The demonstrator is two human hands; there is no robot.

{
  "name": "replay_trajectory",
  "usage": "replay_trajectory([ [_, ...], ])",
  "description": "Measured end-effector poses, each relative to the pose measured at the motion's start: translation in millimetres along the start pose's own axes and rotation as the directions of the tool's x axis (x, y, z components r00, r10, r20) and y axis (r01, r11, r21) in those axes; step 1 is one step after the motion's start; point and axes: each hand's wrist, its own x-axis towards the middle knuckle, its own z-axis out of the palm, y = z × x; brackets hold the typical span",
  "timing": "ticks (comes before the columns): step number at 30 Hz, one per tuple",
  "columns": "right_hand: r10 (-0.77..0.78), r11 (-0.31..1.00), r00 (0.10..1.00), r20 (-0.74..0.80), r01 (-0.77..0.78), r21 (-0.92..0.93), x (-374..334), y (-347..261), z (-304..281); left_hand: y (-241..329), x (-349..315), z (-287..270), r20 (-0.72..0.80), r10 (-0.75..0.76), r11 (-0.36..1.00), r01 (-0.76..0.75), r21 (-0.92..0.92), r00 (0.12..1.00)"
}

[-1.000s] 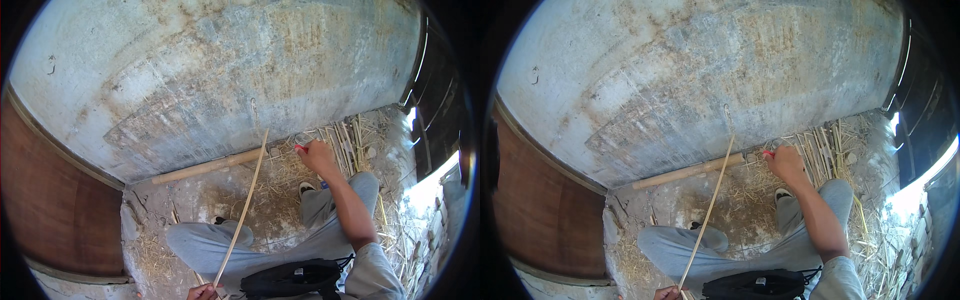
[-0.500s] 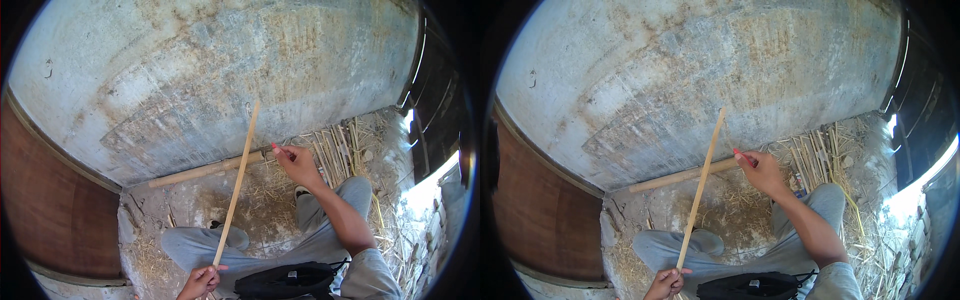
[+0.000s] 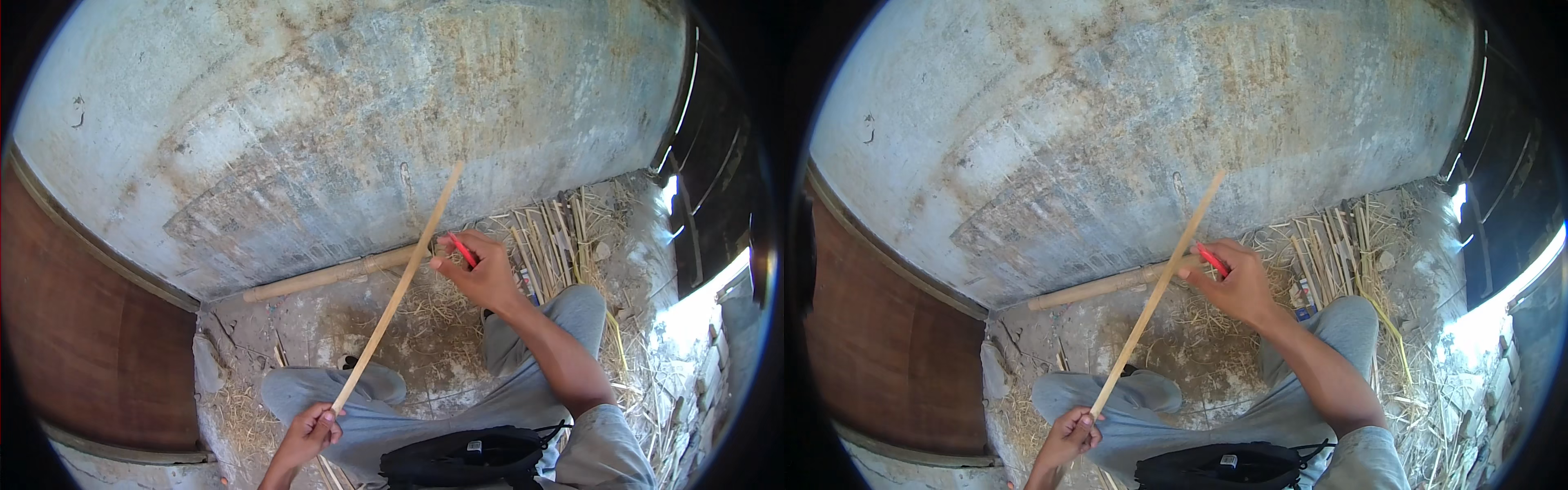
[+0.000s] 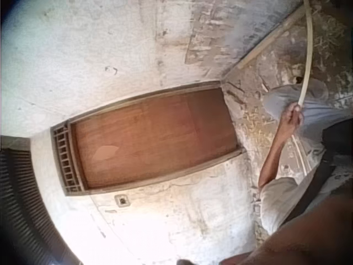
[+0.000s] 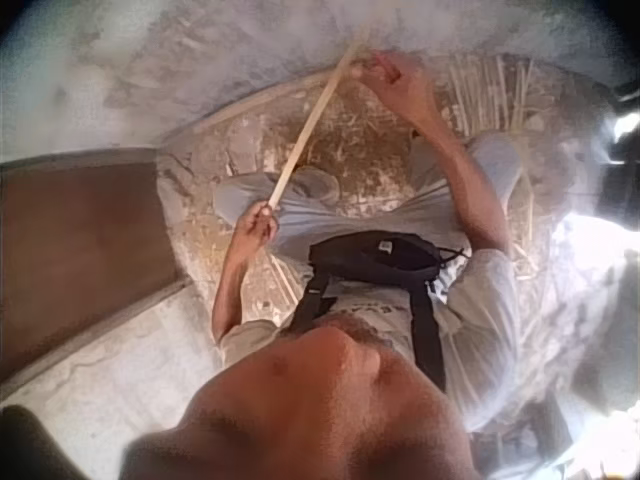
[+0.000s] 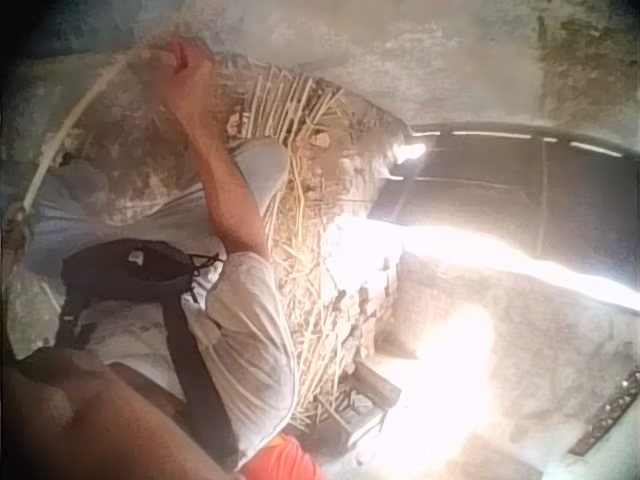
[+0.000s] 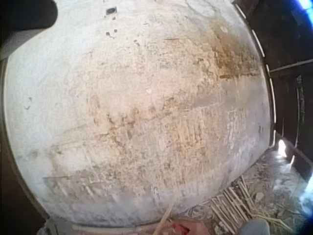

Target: The person shaves a thin wooden stick using a utility knife, bends the stick by hand, and scrapes down its length with the knife.

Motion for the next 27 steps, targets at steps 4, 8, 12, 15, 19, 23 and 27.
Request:
replay_trajectory([
  [4, -0.351, 0.931, 0.936, 0.028, 0.352, -0.092, -6.3, -6.2, 6.2, 34.1, 5.3, -11.1, -0.089, 0.074, 0.96, -0.047, 0.277, 0.993],
  [8, -0.367, 0.885, 0.915, 0.168, 0.399, -0.239, -10.6, -9.1, 1.1, 54.2, 13.4, -32.2, -0.102, 0.175, 0.895, -0.115, 0.431, 0.979],
  [12, -0.451, 0.812, 0.875, 0.175, 0.484, -0.326, -8.2, 3.3, 0.4, 65.1, 25.4, -54.0, -0.062, 0.423, 0.731, -0.3, 0.613, 0.904],
  [15, -0.472, 0.791, 0.864, 0.175, 0.503, -0.348, -5.6, 9.6, -0.5, 86.0, 36.3, -54.1, -0.163, 0.483, 0.652, -0.229, 0.723, 0.86],
  [19, -0.481, 0.775, 0.857, 0.185, 0.514, -0.368, -2.2, 13.8, -3.7, 111.7, 54.1, -51.0, -0.088, 0.78, 0.273, -0.21, 0.939, 0.619],
  [23, -0.47, 0.774, 0.869, 0.156, 0.491, -0.4, -0.3, 13.9, -5.4, 124.1, 66.0, -46.2, -0.075, 0.83, 0.258, -0.262, 0.93, 0.553],
  [27, -0.428, 0.789, 0.892, 0.146, 0.448, -0.421, 3.7, 14.2, -9.4, 113.3, 77.7, -48.4, -0.102, 0.818, 0.275, -0.228, 0.934, 0.566],
])
